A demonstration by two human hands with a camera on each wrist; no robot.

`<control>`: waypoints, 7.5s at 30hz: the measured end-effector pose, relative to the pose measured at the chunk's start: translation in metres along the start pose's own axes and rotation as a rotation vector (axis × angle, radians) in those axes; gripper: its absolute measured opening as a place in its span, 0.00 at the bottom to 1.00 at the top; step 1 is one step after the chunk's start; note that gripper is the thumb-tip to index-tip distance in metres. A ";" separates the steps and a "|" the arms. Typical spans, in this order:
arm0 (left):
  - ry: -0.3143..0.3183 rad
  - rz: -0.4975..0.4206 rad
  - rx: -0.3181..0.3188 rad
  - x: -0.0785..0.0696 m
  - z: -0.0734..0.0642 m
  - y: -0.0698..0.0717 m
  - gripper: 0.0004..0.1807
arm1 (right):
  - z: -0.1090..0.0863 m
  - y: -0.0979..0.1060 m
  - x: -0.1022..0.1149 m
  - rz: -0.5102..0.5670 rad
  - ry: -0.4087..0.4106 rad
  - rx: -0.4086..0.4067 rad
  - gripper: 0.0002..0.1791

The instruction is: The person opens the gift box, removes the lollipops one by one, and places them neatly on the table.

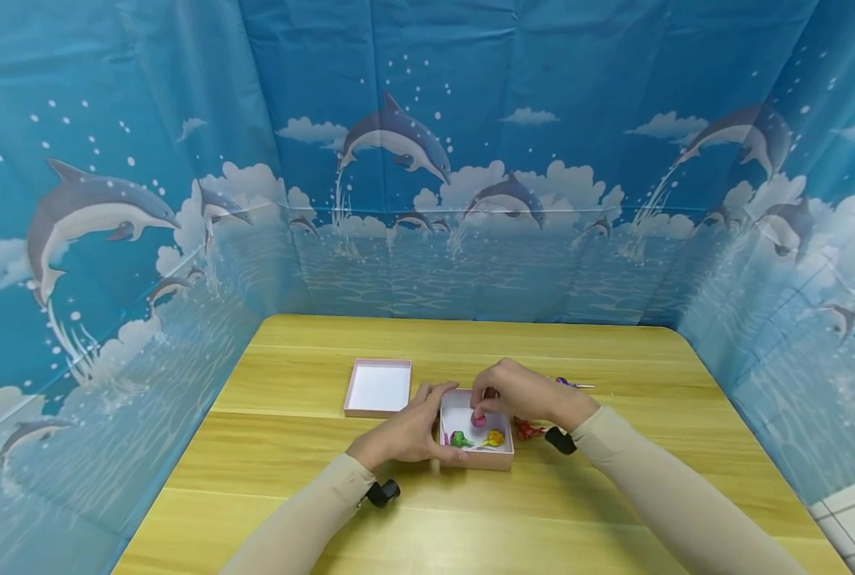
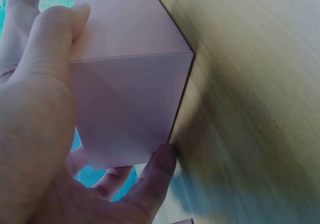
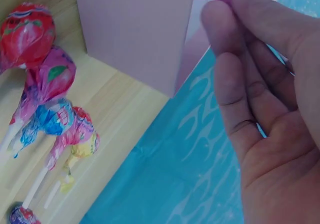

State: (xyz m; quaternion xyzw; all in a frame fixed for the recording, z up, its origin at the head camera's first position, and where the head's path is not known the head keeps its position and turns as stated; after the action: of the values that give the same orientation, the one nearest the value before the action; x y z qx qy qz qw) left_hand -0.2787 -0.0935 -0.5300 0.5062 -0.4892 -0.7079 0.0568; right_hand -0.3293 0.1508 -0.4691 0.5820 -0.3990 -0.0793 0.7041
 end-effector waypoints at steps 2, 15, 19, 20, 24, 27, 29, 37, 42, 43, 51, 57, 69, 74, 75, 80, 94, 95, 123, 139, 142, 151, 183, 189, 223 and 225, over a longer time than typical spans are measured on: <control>0.003 -0.004 0.003 0.000 0.001 0.000 0.68 | -0.003 0.002 -0.001 0.009 -0.001 -0.020 0.06; 0.002 0.008 0.000 -0.003 0.001 0.001 0.68 | -0.018 0.013 -0.009 0.059 -0.110 -0.147 0.08; 0.004 0.006 0.003 -0.002 0.001 -0.001 0.68 | -0.025 0.013 -0.016 0.091 -0.159 -0.203 0.07; 0.004 0.005 0.004 -0.002 0.001 -0.001 0.68 | -0.027 0.013 -0.017 0.099 -0.168 -0.218 0.06; 0.002 0.005 0.005 -0.003 0.001 -0.001 0.68 | -0.034 0.015 -0.021 0.123 -0.195 -0.282 0.05; -0.001 0.012 0.003 -0.003 0.001 -0.001 0.68 | -0.040 0.018 -0.023 0.131 -0.208 -0.319 0.05; -0.004 0.021 0.002 -0.003 0.001 -0.002 0.68 | -0.043 0.019 -0.024 0.140 -0.219 -0.337 0.05; -0.011 0.039 -0.001 -0.003 0.001 -0.003 0.68 | -0.057 0.023 -0.033 0.147 -0.250 -0.397 0.06; -0.011 0.040 -0.005 -0.002 0.001 -0.004 0.68 | -0.068 0.027 -0.041 0.175 -0.265 -0.412 0.07; -0.010 0.037 -0.005 -0.002 0.001 -0.004 0.68 | -0.070 0.027 -0.042 0.183 -0.270 -0.414 0.07; -0.008 0.037 -0.004 -0.003 0.001 -0.005 0.68 | -0.085 0.031 -0.058 0.197 -0.315 -0.444 0.07; -0.008 0.039 -0.007 -0.004 0.001 -0.005 0.68 | -0.094 0.032 -0.068 0.246 -0.352 -0.440 0.03; -0.002 0.045 -0.002 -0.003 0.001 -0.006 0.68 | -0.107 0.026 -0.088 0.152 -0.409 -0.425 0.07; 0.000 0.035 -0.004 -0.001 0.001 -0.006 0.68 | -0.111 0.025 -0.094 0.118 -0.414 -0.436 0.07; 0.001 0.032 -0.004 -0.001 0.001 -0.006 0.68 | -0.112 0.025 -0.095 0.117 -0.416 -0.437 0.06; -0.001 0.028 -0.004 -0.002 0.001 -0.006 0.68 | -0.117 0.025 -0.100 0.129 -0.431 -0.433 0.05; -0.005 0.027 -0.005 -0.003 0.001 -0.005 0.68 | -0.128 0.021 -0.114 0.083 -0.469 -0.436 0.04; -0.004 0.028 -0.005 -0.003 0.001 -0.005 0.68 | -0.128 0.021 -0.115 0.081 -0.470 -0.437 0.04; 0.001 0.020 -0.002 -0.005 0.000 -0.005 0.66 | -0.129 -0.001 -0.132 0.095 -0.511 -0.383 0.05; -0.004 0.016 -0.007 -0.006 0.002 -0.002 0.67 | -0.127 0.000 -0.137 0.105 -0.524 -0.382 0.05; -0.003 0.021 -0.009 -0.006 0.002 -0.001 0.67 | -0.127 0.000 -0.139 0.089 -0.525 -0.390 0.05; -0.010 0.028 -0.014 -0.004 0.004 0.000 0.68 | -0.128 0.001 -0.140 0.066 -0.513 -0.414 0.04; 0.006 0.008 0.004 -0.002 -0.004 -0.005 0.68 | -0.106 0.038 -0.076 -0.106 -0.348 -0.397 0.04; 0.010 -0.014 0.035 0.002 -0.001 -0.005 0.69 | -0.092 0.044 -0.048 -0.139 -0.269 -0.328 0.06; 0.008 -0.091 0.038 0.002 -0.003 -0.002 0.70 | -0.007 -0.010 0.011 0.000 -0.003 0.162 0.19; 0.002 -0.089 0.036 0.002 -0.002 -0.002 0.71 | -0.003 -0.013 0.012 0.014 -0.013 0.190 0.20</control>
State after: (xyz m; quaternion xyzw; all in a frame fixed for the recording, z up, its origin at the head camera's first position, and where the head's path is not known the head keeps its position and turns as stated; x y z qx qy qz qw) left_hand -0.2773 -0.0955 -0.5327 0.5293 -0.4788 -0.7002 0.0166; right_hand -0.3148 0.1427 -0.4750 0.6428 -0.4134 -0.0400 0.6437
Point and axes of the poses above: each hand's wrist, its own z-axis towards the middle knuckle, its own y-axis out of the back of the hand, x = y × z, the point moved 2 cm from there along z, towards the middle knuckle, and after that the axes turned 7 degrees about -y, right-handed, at the moved point
